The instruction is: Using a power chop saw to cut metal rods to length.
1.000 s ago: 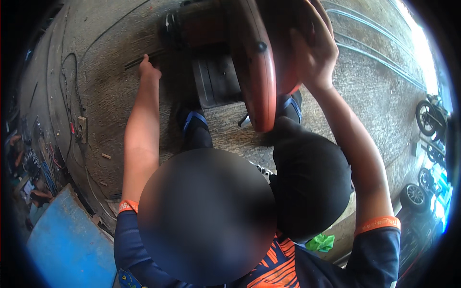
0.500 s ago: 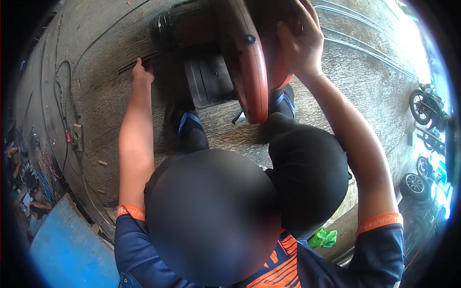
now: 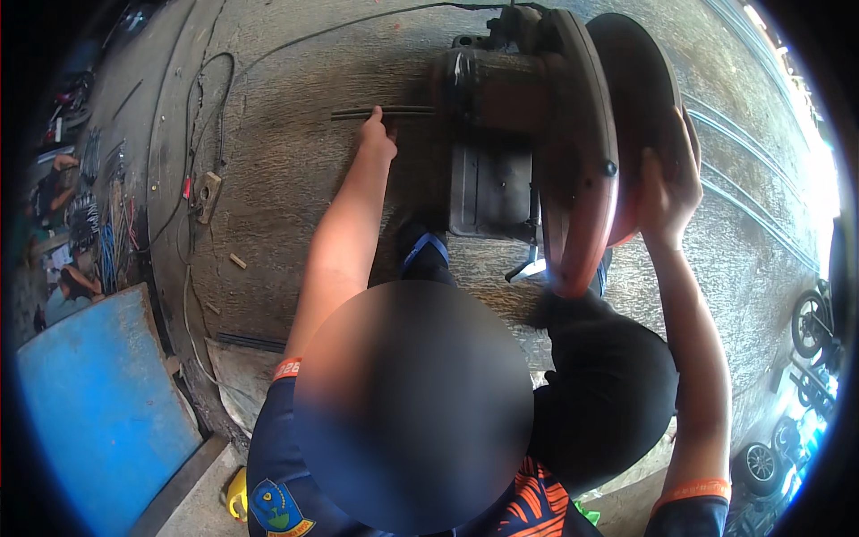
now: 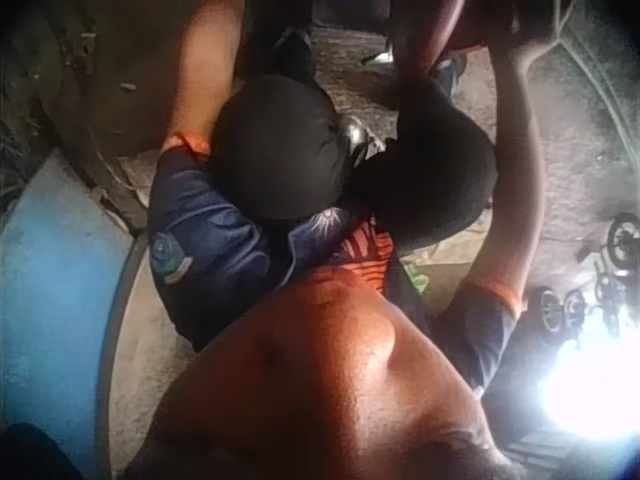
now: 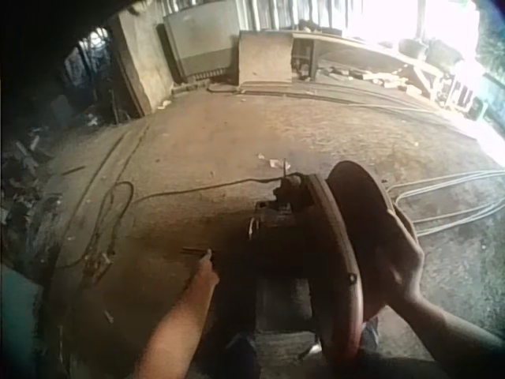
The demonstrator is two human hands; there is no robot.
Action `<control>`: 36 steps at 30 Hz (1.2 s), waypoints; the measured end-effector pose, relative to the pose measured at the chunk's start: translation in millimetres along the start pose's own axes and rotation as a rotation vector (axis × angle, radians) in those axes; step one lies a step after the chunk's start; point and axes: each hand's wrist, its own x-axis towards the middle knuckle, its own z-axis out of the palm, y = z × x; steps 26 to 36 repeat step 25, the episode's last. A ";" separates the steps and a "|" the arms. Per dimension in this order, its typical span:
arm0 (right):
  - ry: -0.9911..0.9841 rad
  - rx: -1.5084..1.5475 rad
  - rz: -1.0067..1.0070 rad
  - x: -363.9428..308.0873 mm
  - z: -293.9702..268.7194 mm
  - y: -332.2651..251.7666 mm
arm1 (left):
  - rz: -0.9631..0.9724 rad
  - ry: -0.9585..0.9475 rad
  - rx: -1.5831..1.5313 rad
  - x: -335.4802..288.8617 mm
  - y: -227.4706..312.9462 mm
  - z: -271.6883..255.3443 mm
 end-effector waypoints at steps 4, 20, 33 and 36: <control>-0.006 0.099 0.080 0.0 1.0 -1.2 | -0.006 0.043 0.020 -4.2 3.7 1.4; 0.049 0.064 -0.040 -3.7 0.7 17.9 | -0.016 -0.085 0.060 22.7 -12.5 -8.4; 0.155 0.320 0.002 21.2 1.1 -21.4 | 0.044 -0.150 0.121 51.4 127.7 -22.9; 0.155 0.320 0.002 21.2 1.1 -21.4 | 0.044 -0.150 0.121 51.4 127.7 -22.9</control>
